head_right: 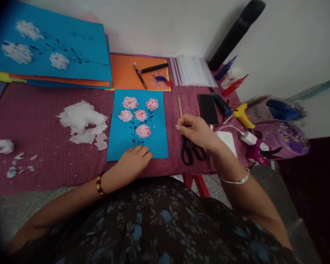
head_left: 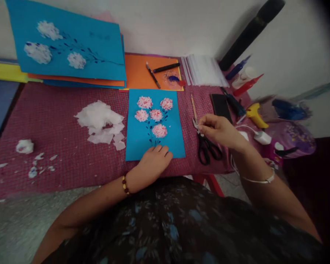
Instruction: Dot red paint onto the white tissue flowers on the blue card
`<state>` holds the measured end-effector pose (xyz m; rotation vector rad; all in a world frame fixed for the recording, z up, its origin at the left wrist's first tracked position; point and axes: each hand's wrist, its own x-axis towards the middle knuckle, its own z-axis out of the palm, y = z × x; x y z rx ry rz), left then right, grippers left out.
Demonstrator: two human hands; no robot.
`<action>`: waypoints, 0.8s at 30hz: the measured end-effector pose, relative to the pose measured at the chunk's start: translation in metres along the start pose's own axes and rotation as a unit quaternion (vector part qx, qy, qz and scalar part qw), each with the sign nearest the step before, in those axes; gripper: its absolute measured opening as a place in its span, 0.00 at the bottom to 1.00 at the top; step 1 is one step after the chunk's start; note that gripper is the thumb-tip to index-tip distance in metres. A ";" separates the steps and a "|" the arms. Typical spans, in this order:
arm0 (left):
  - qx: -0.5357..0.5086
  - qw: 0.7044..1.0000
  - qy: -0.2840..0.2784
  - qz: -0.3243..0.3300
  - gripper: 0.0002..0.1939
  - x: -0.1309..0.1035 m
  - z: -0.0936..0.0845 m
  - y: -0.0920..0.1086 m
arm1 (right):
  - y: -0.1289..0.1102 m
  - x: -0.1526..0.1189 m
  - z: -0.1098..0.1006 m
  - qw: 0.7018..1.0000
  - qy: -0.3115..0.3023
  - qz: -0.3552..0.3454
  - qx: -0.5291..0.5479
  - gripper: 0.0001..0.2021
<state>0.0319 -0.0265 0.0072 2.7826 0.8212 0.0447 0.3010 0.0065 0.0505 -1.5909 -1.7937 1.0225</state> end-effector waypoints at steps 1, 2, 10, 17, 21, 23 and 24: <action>0.009 1.000 0.006 -0.007 0.07 -0.008 0.000 0.002 | -0.004 -0.014 0.010 1.000 0.002 0.001 -0.009 0.06; 0.018 1.000 0.011 -0.014 0.07 -0.018 -0.001 0.003 | -0.008 -0.027 0.020 1.000 0.005 0.003 -0.017 0.06; 0.087 0.985 0.084 -0.120 0.10 -0.091 -0.005 -0.030 | -0.022 -0.079 0.085 0.999 -0.025 -0.019 -0.037 0.05; 0.003 0.970 0.181 -0.163 0.12 -0.067 0.007 -0.051 | -0.035 -0.067 0.125 0.989 -0.041 -0.037 -0.139 0.04; -0.075 0.967 0.183 -0.158 0.10 -0.054 0.008 -0.048 | -0.038 -0.050 0.138 0.961 -0.064 -0.046 -0.264 0.05; -0.091 0.971 0.172 -0.142 0.09 -0.054 0.006 -0.046 | -0.037 -0.044 0.142 0.945 -0.092 -0.044 -0.310 0.07; -0.101 0.971 0.170 -0.135 0.08 -0.056 0.004 -0.045 | -0.037 -0.042 0.142 0.939 -0.103 -0.043 -0.327 0.07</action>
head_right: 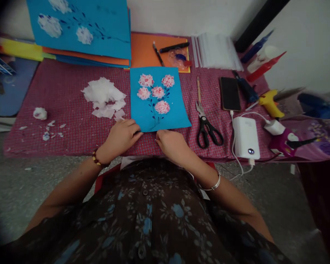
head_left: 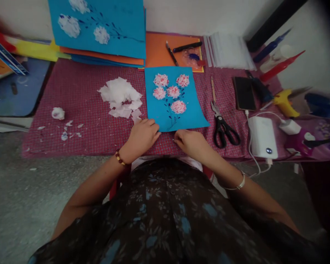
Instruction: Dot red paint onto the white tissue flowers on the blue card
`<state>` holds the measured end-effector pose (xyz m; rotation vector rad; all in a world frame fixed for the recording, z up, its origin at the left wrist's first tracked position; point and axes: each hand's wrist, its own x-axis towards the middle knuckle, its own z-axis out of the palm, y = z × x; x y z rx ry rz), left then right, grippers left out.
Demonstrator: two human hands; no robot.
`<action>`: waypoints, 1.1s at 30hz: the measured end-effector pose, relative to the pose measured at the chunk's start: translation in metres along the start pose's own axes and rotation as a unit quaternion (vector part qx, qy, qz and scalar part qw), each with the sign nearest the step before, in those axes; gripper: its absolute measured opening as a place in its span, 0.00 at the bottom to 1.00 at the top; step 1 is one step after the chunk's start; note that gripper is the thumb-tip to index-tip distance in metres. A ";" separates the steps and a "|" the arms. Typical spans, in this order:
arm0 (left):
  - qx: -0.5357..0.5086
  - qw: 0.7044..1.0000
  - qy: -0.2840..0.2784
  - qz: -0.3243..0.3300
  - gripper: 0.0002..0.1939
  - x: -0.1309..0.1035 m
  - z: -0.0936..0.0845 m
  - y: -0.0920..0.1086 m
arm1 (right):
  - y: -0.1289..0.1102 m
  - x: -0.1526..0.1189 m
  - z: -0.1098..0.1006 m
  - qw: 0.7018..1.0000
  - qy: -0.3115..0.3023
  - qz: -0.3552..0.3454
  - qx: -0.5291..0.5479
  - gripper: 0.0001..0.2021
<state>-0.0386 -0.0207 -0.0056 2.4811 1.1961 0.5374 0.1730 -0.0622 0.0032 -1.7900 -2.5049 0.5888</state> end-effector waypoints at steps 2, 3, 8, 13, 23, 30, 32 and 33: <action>-0.040 0.999 0.006 -0.006 0.09 -0.006 -0.008 0.000 | -0.001 0.003 -0.002 1.000 -0.015 -0.004 -0.025 0.07; -0.074 0.997 0.023 -0.021 0.10 -0.010 -0.013 -0.001 | -0.002 0.004 -0.003 0.999 -0.021 -0.007 -0.033 0.07; -0.232 0.949 0.163 -0.139 0.16 -0.044 -0.030 -0.012 | -0.010 0.009 -0.010 0.996 -0.056 -0.028 -0.071 0.08; -0.397 0.839 0.289 -0.236 0.19 -0.076 -0.030 -0.021 | -0.010 0.010 -0.003 0.991 -0.064 -0.039 -0.115 0.10; -0.644 0.633 0.371 -0.217 0.16 -0.111 -0.071 -0.046 | -0.058 0.046 -0.043 0.975 -0.019 -0.110 0.193 0.06; -0.653 0.591 0.420 -0.220 0.16 -0.132 -0.086 -0.063 | -0.189 0.161 -0.035 0.956 -0.004 -0.262 0.131 0.05; -0.652 0.586 0.430 -0.216 0.16 -0.139 -0.087 -0.065 | -0.216 0.187 -0.026 0.950 -0.022 -0.294 0.101 0.07; -0.654 0.582 0.433 -0.216 0.16 -0.142 -0.088 -0.066 | -0.225 0.197 -0.021 0.947 -0.032 -0.307 0.093 0.08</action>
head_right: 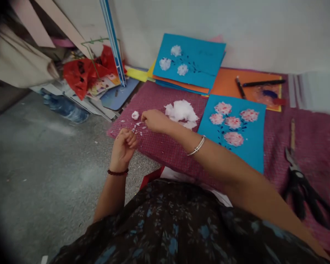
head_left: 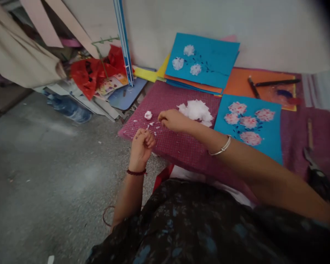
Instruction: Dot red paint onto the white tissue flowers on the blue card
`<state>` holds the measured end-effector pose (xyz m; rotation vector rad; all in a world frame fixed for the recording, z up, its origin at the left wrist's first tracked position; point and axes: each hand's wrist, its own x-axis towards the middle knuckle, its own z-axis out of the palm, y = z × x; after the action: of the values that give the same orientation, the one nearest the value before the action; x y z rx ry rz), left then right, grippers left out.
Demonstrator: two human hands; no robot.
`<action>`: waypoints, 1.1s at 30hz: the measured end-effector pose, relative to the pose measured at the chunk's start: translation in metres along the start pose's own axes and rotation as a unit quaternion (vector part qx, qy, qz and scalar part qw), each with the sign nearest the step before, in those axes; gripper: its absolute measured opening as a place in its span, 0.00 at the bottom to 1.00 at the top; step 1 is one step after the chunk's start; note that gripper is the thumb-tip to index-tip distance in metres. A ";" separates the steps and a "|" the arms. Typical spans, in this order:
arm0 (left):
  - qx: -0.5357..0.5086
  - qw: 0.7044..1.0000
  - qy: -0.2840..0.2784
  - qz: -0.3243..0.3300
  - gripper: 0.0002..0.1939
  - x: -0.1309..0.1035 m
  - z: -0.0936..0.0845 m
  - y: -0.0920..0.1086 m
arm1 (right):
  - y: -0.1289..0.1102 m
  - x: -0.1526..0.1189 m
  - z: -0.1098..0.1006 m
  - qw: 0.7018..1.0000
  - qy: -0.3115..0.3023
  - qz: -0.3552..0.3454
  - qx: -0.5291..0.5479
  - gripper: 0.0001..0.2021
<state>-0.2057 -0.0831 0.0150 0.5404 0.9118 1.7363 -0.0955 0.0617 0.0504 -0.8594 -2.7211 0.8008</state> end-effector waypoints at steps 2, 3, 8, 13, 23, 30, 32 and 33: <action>-0.008 1.000 0.003 -0.005 0.13 -0.002 -0.005 0.003 | 0.001 0.017 0.008 1.000 -0.012 -0.016 -0.002 0.07; -0.012 1.000 0.004 -0.011 0.12 -0.003 -0.007 0.005 | 0.002 0.021 0.011 1.000 -0.009 -0.020 -0.001 0.07; -0.036 0.999 0.013 -0.037 0.11 -0.004 -0.013 0.005 | 0.004 0.017 0.025 0.998 0.045 -0.023 0.044 0.06; -0.057 0.997 0.021 -0.041 0.11 0.001 -0.011 -0.002 | -0.007 0.002 0.039 0.987 0.030 -0.056 0.150 0.07; 0.016 0.995 0.090 0.040 0.11 0.006 -0.010 -0.008 | -0.029 -0.013 0.043 0.980 0.060 -0.052 0.183 0.06; 0.098 0.989 0.094 0.059 0.11 0.008 -0.011 -0.007 | -0.029 -0.013 0.041 0.984 0.068 -0.048 0.158 0.08; 0.111 0.988 0.091 0.057 0.11 0.008 -0.012 -0.007 | -0.027 -0.013 0.042 0.983 0.068 -0.055 0.161 0.08; 0.115 0.988 0.091 0.058 0.11 0.008 -0.013 -0.008 | -0.027 -0.012 0.043 0.982 0.067 -0.058 0.165 0.08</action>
<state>-0.2134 -0.0781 0.0006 0.6018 1.2421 1.8169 -0.1116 0.0174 0.0290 -0.6490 -2.4026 1.0855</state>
